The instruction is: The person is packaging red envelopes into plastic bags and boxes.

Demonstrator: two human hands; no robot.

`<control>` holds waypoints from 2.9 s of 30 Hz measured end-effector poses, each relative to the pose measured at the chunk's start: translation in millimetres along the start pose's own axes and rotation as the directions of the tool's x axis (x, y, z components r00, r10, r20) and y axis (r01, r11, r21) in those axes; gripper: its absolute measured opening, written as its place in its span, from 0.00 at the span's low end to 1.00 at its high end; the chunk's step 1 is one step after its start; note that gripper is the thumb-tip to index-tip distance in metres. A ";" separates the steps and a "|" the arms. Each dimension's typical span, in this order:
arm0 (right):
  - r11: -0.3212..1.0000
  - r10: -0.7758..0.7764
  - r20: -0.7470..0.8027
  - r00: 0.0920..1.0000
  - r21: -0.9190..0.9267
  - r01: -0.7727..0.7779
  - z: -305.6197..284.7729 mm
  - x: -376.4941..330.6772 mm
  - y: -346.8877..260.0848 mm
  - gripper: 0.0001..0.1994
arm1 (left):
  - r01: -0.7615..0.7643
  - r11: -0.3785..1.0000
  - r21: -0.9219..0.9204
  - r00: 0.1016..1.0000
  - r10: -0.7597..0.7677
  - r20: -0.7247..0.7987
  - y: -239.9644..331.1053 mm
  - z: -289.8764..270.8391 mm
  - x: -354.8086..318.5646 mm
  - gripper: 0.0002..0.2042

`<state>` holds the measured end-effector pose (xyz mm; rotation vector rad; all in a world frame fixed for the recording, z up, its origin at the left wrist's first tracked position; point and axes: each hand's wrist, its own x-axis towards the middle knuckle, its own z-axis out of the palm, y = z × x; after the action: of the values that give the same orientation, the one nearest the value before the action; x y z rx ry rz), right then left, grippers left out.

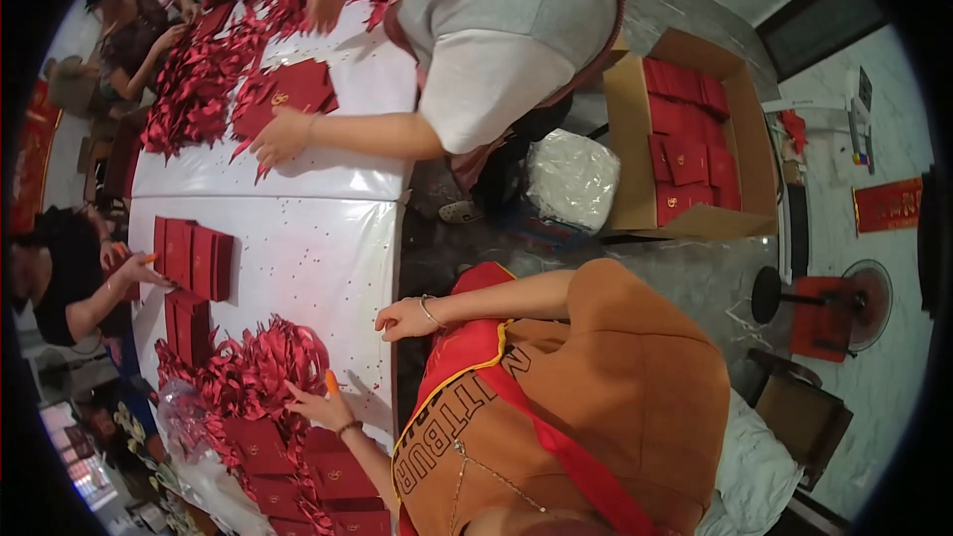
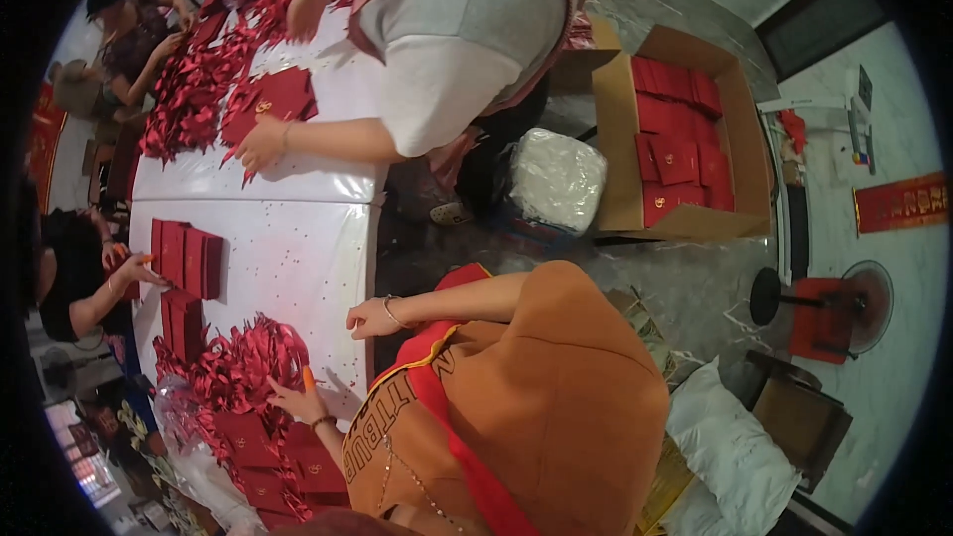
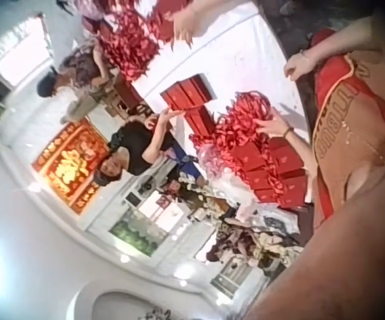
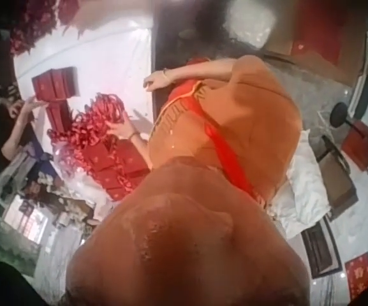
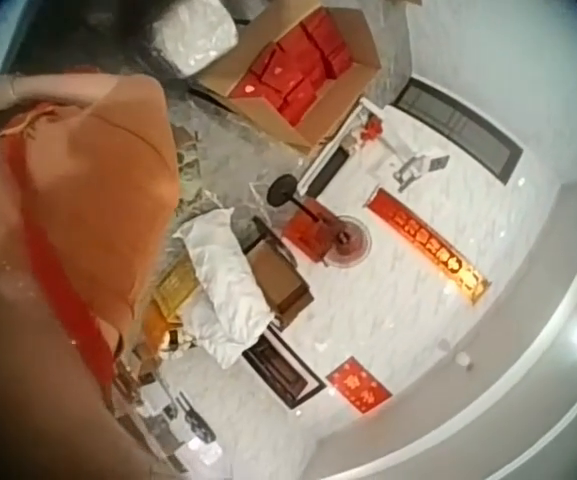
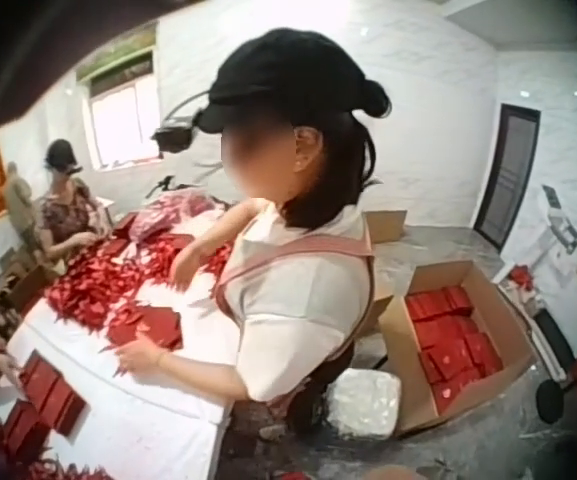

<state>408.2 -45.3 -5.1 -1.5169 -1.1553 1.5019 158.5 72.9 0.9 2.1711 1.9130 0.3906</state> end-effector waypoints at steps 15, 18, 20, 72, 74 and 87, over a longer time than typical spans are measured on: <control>0.973 0.209 -0.342 0.916 0.167 -0.160 -52.8 -94.1 73.8 0.18 | -0.017 0.865 0.501 0.993 -0.044 0.110 -12.1 51.3 118.5 0.21; 0.975 0.213 -0.379 0.901 0.148 -0.168 -43.5 -95.3 72.3 0.19 | -0.079 0.842 0.534 0.986 -0.012 0.165 -3.8 39.6 145.6 0.18; 0.976 0.205 -0.383 0.901 0.151 -0.158 -33.4 -96.1 57.2 0.19 | -0.078 0.840 0.537 0.986 -0.016 0.168 -15.3 38.2 166.3 0.18; 0.768 -0.406 -0.309 0.860 0.395 0.504 0.2 -163.4 -22.4 0.12 | -0.362 0.670 -0.648 0.363 0.742 0.564 189.5 2.7 15.2 0.17; 0.696 -0.553 -0.288 0.782 0.356 0.624 -20.4 -190.6 -56.1 0.11 | -0.154 0.674 -0.722 0.259 0.733 0.629 191.8 25.2 -0.1 0.17; 0.762 -0.645 0.259 0.718 0.287 0.581 3.3 -193.8 -132.2 0.11 | -0.268 0.768 -0.582 0.421 0.637 0.646 148.3 -74.9 -83.6 0.18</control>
<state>403.1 -178.1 188.3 -0.6273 -1.4877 1.3633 261.7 -29.6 116.9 1.9915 0.6080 -0.1729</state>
